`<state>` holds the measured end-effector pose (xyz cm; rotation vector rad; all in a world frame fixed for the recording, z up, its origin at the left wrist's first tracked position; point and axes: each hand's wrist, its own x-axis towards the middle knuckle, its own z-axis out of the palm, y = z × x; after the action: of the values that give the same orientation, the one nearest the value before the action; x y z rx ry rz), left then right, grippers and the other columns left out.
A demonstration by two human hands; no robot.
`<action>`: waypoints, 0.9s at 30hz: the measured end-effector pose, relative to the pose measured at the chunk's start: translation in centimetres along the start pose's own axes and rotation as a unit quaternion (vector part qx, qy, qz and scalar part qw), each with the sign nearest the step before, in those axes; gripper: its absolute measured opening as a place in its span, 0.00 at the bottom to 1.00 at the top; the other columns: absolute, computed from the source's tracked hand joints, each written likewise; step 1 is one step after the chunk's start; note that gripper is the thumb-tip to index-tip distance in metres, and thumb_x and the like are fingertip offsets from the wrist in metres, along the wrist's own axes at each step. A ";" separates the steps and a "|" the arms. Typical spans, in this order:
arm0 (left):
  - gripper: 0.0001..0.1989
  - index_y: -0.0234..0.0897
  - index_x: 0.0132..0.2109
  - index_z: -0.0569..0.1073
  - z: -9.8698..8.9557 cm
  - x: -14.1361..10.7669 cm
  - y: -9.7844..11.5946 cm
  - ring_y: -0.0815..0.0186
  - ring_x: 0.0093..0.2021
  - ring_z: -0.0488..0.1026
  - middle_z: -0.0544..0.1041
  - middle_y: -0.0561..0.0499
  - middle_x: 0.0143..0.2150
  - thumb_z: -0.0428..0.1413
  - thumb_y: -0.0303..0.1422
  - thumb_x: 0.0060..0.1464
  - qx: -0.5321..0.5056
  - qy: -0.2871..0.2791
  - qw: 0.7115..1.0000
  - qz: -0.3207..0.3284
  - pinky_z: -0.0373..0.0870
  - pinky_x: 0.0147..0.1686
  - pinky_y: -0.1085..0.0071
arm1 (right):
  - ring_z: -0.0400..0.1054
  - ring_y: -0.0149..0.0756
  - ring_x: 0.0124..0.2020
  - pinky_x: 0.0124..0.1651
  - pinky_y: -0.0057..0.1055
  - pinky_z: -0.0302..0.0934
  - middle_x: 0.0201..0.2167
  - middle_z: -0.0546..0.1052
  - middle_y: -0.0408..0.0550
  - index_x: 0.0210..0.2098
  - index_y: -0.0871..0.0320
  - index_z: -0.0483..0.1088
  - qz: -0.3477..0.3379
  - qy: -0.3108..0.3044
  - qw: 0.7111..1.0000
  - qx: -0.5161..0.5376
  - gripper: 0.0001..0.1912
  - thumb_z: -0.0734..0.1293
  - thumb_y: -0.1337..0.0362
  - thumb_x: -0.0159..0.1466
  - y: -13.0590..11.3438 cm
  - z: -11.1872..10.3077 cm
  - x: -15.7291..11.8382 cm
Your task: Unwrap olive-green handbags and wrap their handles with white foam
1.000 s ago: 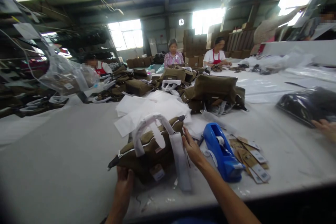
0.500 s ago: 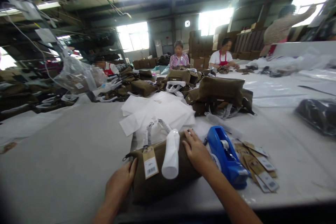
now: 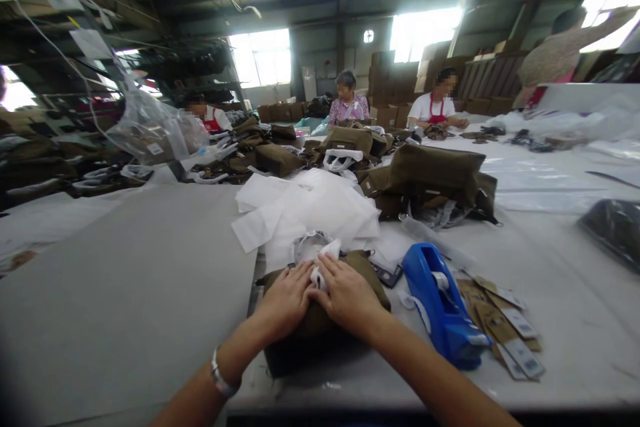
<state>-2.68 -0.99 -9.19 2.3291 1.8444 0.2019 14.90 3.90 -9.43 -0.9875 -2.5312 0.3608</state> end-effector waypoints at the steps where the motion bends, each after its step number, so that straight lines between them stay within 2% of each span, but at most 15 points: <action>1: 0.26 0.30 0.69 0.63 1.2 -0.6 0.3 0.53 0.72 0.57 0.61 0.40 0.71 0.43 0.34 0.68 0.001 -0.012 1.000 0.009 0.58 0.68 0.49 | 0.59 0.52 0.69 0.69 0.49 0.58 0.67 0.65 0.60 0.66 0.66 0.65 0.003 -0.011 1.000 -0.008 0.31 0.66 0.55 0.69 -0.2 1.1 -0.8; 4: 0.29 0.29 0.71 0.58 3.7 -2.3 1.2 0.52 0.74 0.52 0.55 0.39 0.73 0.43 0.35 0.67 0.020 -0.024 0.999 0.016 0.52 0.70 0.47 | 0.59 0.51 0.69 0.69 0.50 0.58 0.67 0.65 0.58 0.66 0.64 0.65 0.013 -0.032 0.999 -0.022 0.31 0.67 0.55 0.68 -0.8 2.9 -3.0; 8: 0.30 0.27 0.72 0.57 4.0 -2.6 1.7 0.51 0.74 0.52 0.55 0.38 0.73 0.42 0.35 0.66 0.020 -0.035 0.999 0.013 0.52 0.71 0.47 | 0.57 0.52 0.70 0.71 0.52 0.54 0.68 0.63 0.57 0.67 0.64 0.63 0.032 -0.058 0.998 -0.020 0.32 0.66 0.55 0.68 -0.9 2.9 -3.7; 10: 0.31 0.27 0.72 0.57 3.8 -2.6 1.5 0.51 0.74 0.52 0.55 0.38 0.73 0.42 0.36 0.67 0.018 -0.026 0.999 0.018 0.52 0.70 0.47 | 0.54 0.51 0.71 0.71 0.53 0.52 0.70 0.60 0.57 0.69 0.63 0.60 0.020 -0.099 0.995 0.003 0.33 0.65 0.53 0.69 -0.6 1.6 -3.0; 13: 0.30 0.27 0.72 0.57 3.9 -2.8 1.2 0.52 0.74 0.52 0.56 0.38 0.73 0.41 0.36 0.67 0.021 0.007 1.000 0.007 0.52 0.70 0.47 | 0.54 0.50 0.71 0.70 0.53 0.54 0.70 0.59 0.57 0.70 0.61 0.57 -0.002 -0.127 0.991 0.035 0.33 0.60 0.50 0.72 -0.4 -2.8 -0.5; 14: 0.30 0.27 0.71 0.57 3.9 -2.9 1.2 0.52 0.74 0.52 0.56 0.38 0.73 0.41 0.36 0.67 0.022 0.017 1.000 0.003 0.52 0.70 0.47 | 0.54 0.50 0.71 0.70 0.54 0.53 0.71 0.58 0.57 0.71 0.59 0.57 -0.003 -0.092 0.995 0.030 0.33 0.59 0.49 0.73 -0.5 -4.6 0.7; 16: 0.30 0.27 0.71 0.58 4.0 -3.2 1.2 0.51 0.73 0.53 0.57 0.38 0.73 0.42 0.36 0.67 0.021 0.034 0.999 0.000 0.53 0.70 0.47 | 0.48 0.49 0.74 0.73 0.53 0.45 0.73 0.54 0.55 0.72 0.57 0.55 -0.025 0.011 1.000 -0.003 0.33 0.56 0.48 0.73 -0.9 -7.7 3.2; 18: 0.30 0.27 0.71 0.58 3.9 -3.4 1.4 0.50 0.73 0.54 0.57 0.38 0.73 0.43 0.37 0.67 0.016 0.042 0.999 -0.003 0.54 0.70 0.46 | 0.39 0.48 0.76 0.75 0.53 0.37 0.75 0.47 0.51 0.74 0.56 0.48 -0.031 0.084 0.995 -0.046 0.34 0.55 0.48 0.74 -1.1 -8.5 5.0; 19: 0.30 0.27 0.71 0.58 3.9 -3.4 1.5 0.50 0.73 0.54 0.57 0.38 0.73 0.43 0.37 0.67 0.012 0.044 0.999 -0.005 0.54 0.70 0.46 | 0.36 0.48 0.76 0.75 0.54 0.34 0.76 0.44 0.51 0.74 0.56 0.46 -0.011 0.088 0.994 -0.065 0.36 0.56 0.48 0.74 -1.0 -7.7 5.3; 21: 0.29 0.29 0.71 0.60 3.7 -3.5 1.7 0.51 0.73 0.54 0.58 0.39 0.72 0.43 0.38 0.68 0.003 0.048 0.999 -0.016 0.54 0.70 0.46 | 0.35 0.52 0.76 0.74 0.57 0.33 0.75 0.44 0.55 0.73 0.57 0.50 0.047 -0.013 0.996 -0.080 0.35 0.59 0.49 0.73 -0.2 -4.1 4.9; 23: 0.28 0.31 0.69 0.63 3.6 -3.5 1.8 0.51 0.73 0.55 0.59 0.40 0.72 0.43 0.38 0.68 -0.003 0.049 0.998 -0.026 0.54 0.70 0.46 | 0.50 0.55 0.72 0.70 0.56 0.48 0.71 0.58 0.61 0.69 0.57 0.60 0.076 -0.081 0.991 -0.071 0.30 0.61 0.52 0.72 1.1 0.6 3.5; 25: 0.27 0.32 0.69 0.65 3.5 -3.4 2.0 0.50 0.73 0.55 0.60 0.40 0.72 0.44 0.38 0.68 -0.007 0.046 0.998 -0.032 0.55 0.69 0.46 | 0.50 0.56 0.72 0.71 0.56 0.47 0.71 0.57 0.64 0.70 0.59 0.59 0.091 -0.099 0.989 -0.068 0.30 0.60 0.52 0.73 2.4 4.1 2.2; 27: 0.27 0.32 0.69 0.64 3.3 -3.3 2.0 0.50 0.73 0.55 0.59 0.41 0.72 0.45 0.38 0.67 -0.008 0.038 0.999 -0.037 0.55 0.69 0.45 | 0.46 0.55 0.73 0.71 0.56 0.45 0.72 0.55 0.63 0.71 0.59 0.57 0.097 -0.105 0.988 -0.062 0.32 0.59 0.50 0.73 3.2 5.2 1.9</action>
<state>-0.90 -4.83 -12.00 2.2664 1.9530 0.2986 13.17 6.97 -14.74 -1.3119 -2.6784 0.3843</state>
